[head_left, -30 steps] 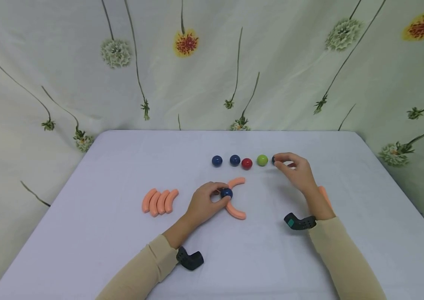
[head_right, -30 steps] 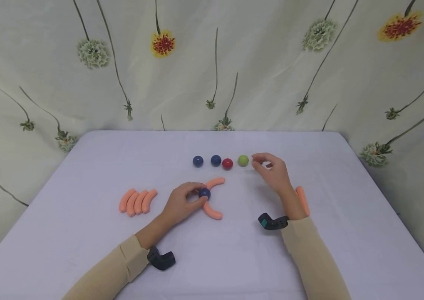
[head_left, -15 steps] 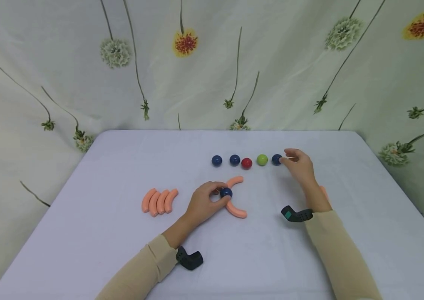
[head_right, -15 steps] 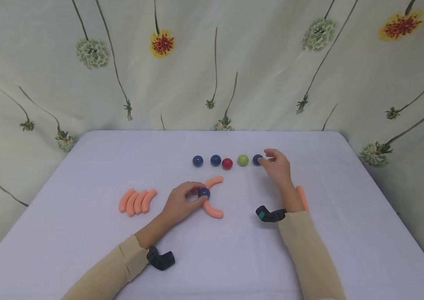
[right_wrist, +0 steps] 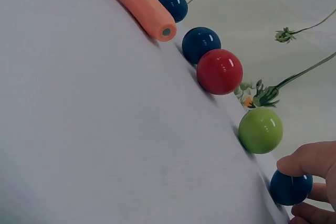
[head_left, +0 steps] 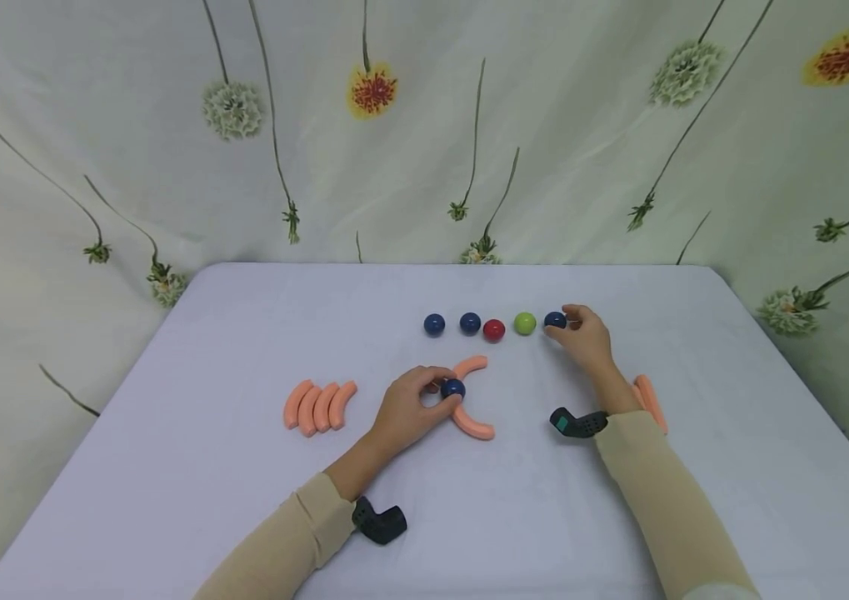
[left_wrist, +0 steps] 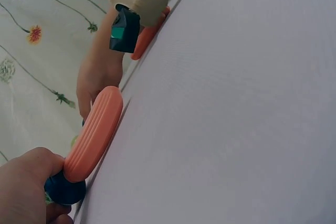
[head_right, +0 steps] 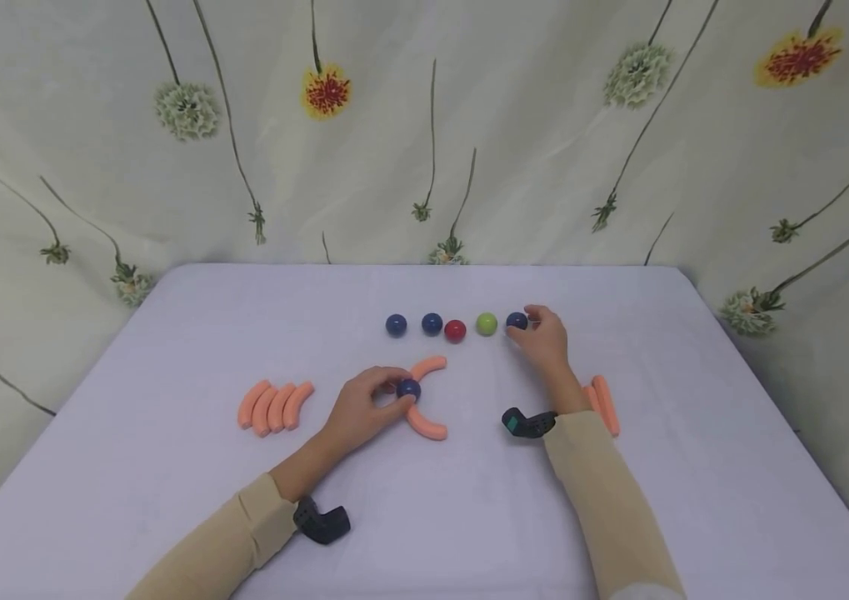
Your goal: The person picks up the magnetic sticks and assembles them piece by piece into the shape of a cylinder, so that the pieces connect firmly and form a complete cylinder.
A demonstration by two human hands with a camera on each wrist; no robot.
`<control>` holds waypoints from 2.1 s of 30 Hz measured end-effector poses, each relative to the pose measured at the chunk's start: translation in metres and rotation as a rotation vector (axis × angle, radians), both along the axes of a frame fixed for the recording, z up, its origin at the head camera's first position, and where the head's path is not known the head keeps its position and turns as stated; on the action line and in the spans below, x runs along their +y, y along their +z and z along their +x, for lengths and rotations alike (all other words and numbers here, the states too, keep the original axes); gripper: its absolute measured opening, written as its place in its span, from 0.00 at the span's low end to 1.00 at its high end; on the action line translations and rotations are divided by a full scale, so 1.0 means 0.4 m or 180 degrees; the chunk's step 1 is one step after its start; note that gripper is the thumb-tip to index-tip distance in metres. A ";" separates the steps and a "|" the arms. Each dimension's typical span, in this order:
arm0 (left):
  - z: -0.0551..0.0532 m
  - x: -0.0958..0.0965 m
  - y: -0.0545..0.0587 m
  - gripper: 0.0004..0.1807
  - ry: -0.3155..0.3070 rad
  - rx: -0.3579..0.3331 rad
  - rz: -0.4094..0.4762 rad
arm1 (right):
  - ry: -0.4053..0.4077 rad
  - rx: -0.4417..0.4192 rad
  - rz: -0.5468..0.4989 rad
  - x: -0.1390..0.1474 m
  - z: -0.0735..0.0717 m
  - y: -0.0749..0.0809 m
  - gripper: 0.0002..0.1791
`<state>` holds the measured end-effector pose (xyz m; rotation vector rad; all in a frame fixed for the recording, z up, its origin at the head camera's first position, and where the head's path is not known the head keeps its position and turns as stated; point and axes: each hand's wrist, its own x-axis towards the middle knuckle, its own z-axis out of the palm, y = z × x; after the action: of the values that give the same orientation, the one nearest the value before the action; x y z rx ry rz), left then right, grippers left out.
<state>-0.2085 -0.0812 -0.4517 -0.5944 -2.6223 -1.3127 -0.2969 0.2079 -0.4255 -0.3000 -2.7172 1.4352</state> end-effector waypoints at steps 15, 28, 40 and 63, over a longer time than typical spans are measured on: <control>0.001 -0.003 -0.006 0.16 -0.0073 -0.0010 0.0109 | -0.0001 0.0269 0.0059 0.001 0.005 -0.027 0.28; 0.002 -0.005 -0.002 0.16 -0.0087 -0.0025 0.0095 | 0.0127 0.0351 -0.0192 -0.039 0.071 -0.028 0.27; 0.006 -0.003 -0.005 0.17 -0.0024 -0.0053 0.0064 | 0.0465 0.0485 -0.0249 -0.103 0.115 -0.023 0.24; 0.002 -0.003 -0.004 0.18 0.0028 -0.0064 -0.0064 | 0.0864 0.0474 -0.0139 -0.142 0.138 -0.046 0.24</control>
<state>-0.2076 -0.0822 -0.4531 -0.5750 -2.6540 -1.2981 -0.2415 0.1511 -0.4437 0.1755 -2.6872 1.5100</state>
